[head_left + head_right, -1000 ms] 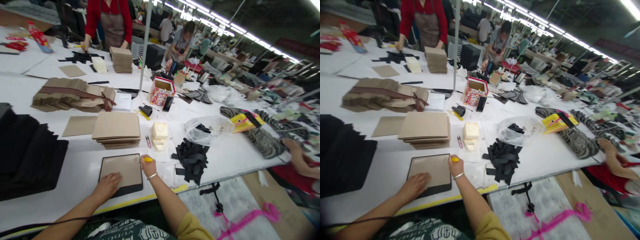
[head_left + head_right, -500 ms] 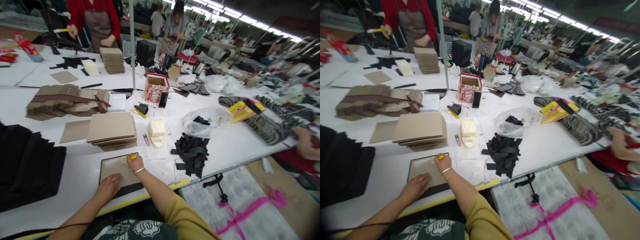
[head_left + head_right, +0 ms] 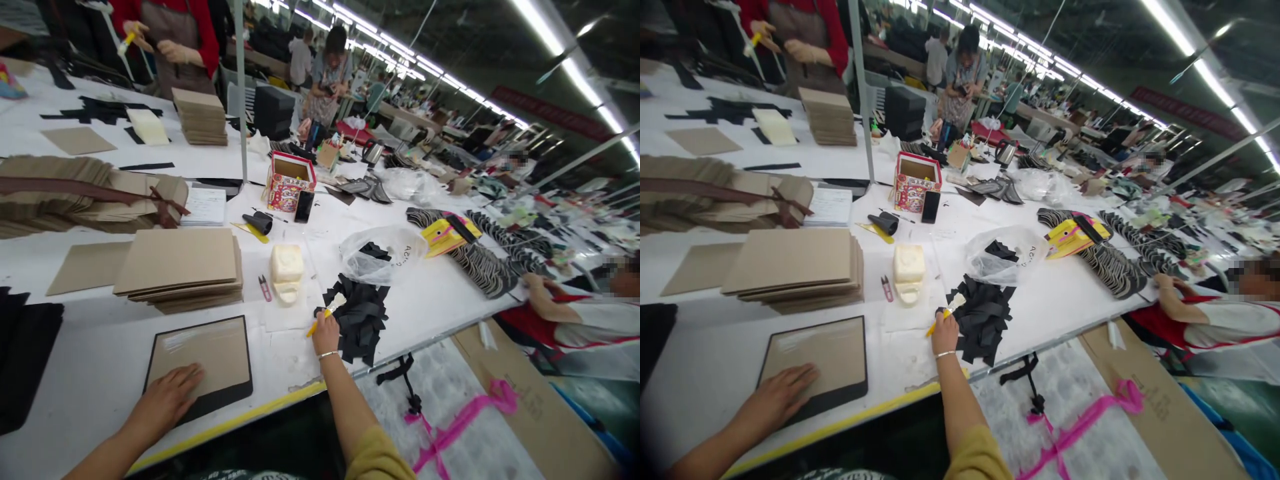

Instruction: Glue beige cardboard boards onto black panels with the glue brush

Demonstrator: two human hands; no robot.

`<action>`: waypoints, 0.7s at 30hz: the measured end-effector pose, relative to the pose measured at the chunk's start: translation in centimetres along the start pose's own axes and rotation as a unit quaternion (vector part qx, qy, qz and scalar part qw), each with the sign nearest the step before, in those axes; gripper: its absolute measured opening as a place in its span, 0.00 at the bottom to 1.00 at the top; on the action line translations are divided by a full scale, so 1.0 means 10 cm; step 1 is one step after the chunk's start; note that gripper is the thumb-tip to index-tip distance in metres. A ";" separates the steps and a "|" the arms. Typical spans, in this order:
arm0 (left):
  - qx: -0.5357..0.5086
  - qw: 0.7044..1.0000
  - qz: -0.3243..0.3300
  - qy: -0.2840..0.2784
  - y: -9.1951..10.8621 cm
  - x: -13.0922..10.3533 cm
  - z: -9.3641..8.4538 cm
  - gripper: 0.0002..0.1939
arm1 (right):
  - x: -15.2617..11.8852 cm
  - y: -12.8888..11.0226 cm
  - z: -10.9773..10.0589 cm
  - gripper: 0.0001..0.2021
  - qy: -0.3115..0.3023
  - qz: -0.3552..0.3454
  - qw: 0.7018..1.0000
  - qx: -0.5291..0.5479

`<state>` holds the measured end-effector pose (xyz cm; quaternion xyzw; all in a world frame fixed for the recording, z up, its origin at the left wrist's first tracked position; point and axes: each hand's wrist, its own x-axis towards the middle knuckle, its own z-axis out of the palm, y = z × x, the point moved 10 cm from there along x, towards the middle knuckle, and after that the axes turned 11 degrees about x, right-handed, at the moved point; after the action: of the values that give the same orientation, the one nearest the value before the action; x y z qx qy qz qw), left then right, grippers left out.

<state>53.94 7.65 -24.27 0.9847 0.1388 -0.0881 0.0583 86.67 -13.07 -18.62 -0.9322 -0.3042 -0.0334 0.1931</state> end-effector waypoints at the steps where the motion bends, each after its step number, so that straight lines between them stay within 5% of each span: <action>1: 0.001 1.000 -0.001 -0.006 0.01 0.00 0.01 0.22 | 0.05 0.06 0.05 0.09 0.004 0.001 1.000 -0.004; 4: -0.002 1.000 -0.009 -0.018 0.00 0.01 0.01 0.22 | 0.18 0.20 0.06 0.09 0.014 0.022 1.000 0.010; 7: -0.015 0.999 -0.009 -0.032 -0.02 0.03 -0.01 0.22 | 0.19 0.15 -0.16 0.05 0.028 0.036 0.998 0.033; 10: -0.055 0.998 -0.020 -0.033 -0.05 0.08 -0.16 0.23 | 0.02 -0.12 -0.47 0.09 0.054 0.057 0.985 0.153; 13: -0.171 0.984 -0.040 0.024 0.01 0.18 -0.57 0.28 | -0.21 -0.66 -0.61 0.16 0.033 0.062 0.939 0.336; 17: -0.452 0.890 -0.045 0.042 0.27 0.36 -1.03 0.41 | -0.43 -1.52 -0.50 0.16 -0.062 0.046 0.879 0.471; 21: -0.646 0.759 -0.013 -0.085 0.57 0.37 -1.00 0.25 | -0.47 -2.00 -0.44 0.13 -0.090 0.017 0.865 0.494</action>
<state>60.67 4.54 -14.71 0.7003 0.1705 -0.0615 0.6904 71.49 -2.49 -8.63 -0.7187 -0.2815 0.2083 0.6006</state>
